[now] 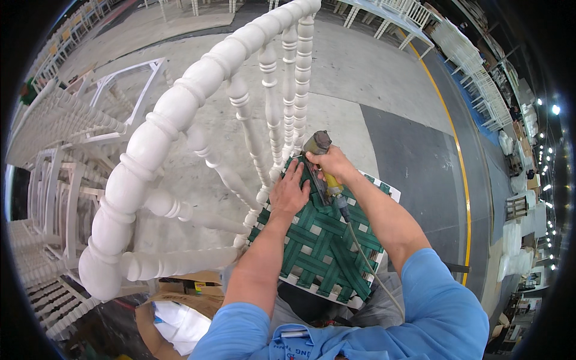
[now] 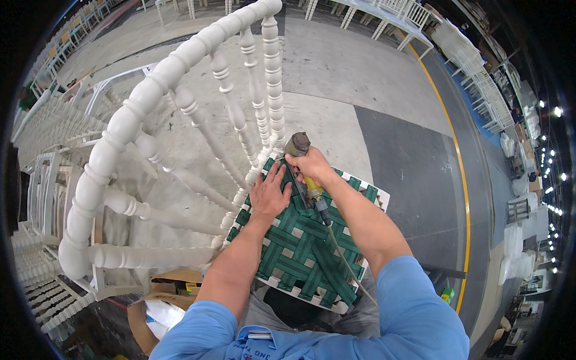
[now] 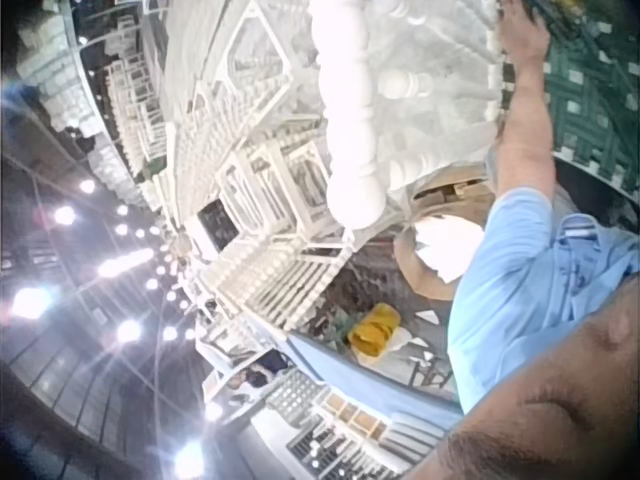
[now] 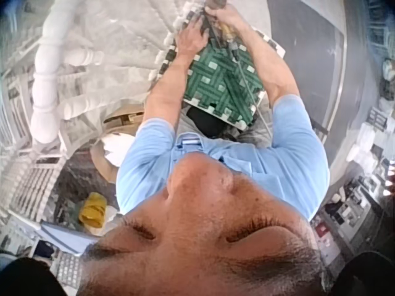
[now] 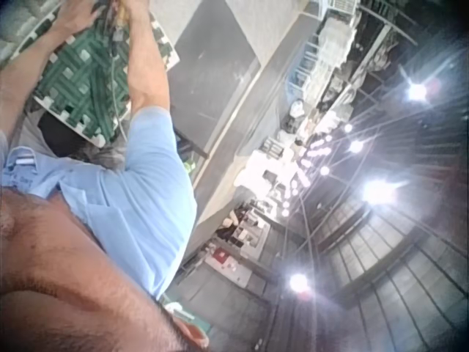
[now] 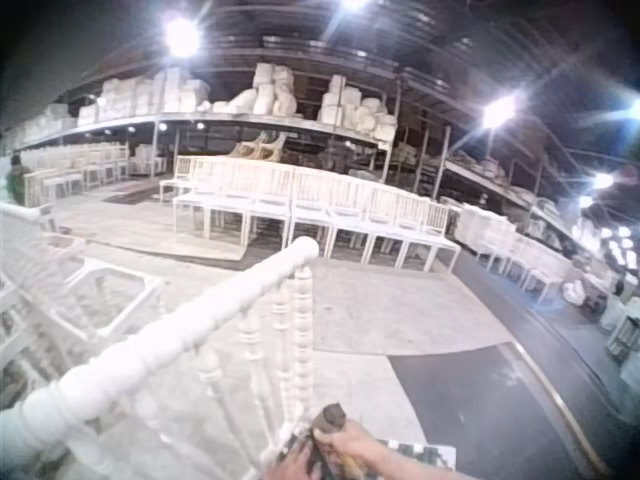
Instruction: The person weaves green plastic strips into the seat of a white wooden chair using a staple gun to secure the strips. They then place a white sheet over the woven seat and staple it in place.
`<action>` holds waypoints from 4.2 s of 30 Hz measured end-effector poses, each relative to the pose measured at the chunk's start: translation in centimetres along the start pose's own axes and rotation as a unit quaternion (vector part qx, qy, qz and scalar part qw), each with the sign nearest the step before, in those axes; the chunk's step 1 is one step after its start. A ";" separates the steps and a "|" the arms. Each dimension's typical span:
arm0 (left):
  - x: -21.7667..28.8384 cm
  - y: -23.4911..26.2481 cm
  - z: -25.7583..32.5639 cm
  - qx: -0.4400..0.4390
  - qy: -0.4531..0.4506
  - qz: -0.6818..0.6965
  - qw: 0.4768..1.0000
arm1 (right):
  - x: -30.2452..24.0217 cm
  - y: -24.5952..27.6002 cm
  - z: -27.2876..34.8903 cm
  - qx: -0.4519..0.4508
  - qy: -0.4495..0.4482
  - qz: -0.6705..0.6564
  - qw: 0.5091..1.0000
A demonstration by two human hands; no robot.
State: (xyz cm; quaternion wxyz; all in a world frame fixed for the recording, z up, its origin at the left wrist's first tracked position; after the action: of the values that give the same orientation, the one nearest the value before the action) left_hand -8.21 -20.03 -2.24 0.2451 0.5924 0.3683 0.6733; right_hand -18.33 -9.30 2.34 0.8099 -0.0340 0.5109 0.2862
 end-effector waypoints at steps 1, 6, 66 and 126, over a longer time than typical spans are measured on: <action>-0.1 0.0 0.0 0.000 0.001 0.002 1.000 | 0.0 -0.1 0.1 0.000 -0.003 0.005 1.000; 0.1 0.3 0.3 0.057 -0.027 0.014 0.998 | -0.1 -0.7 0.4 -0.001 -0.009 0.000 1.000; 1.4 0.0 0.4 0.113 -0.116 -0.042 0.986 | 10.7 25.7 50.6 0.403 -0.085 -0.029 0.911; 14.5 -18.0 45.6 -0.287 0.275 0.620 0.676 | 31.9 6.6 42.5 -0.040 -0.097 -0.118 0.988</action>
State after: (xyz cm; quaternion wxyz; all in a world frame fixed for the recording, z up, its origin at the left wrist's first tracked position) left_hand 31.89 11.45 -6.23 -0.1827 0.3731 -0.2443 0.8762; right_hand 22.79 24.65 -2.92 0.8815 -0.0983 0.4108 0.2111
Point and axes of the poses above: each hand's wrist, its own z-axis away from the middle knuckle, its own y-axis out of the back of the hand, x = y × z, the point moved 8 cm from there along -z, towards the middle knuckle, and after that the axes turned 2 degrees about -z, right-handed, at the moved point
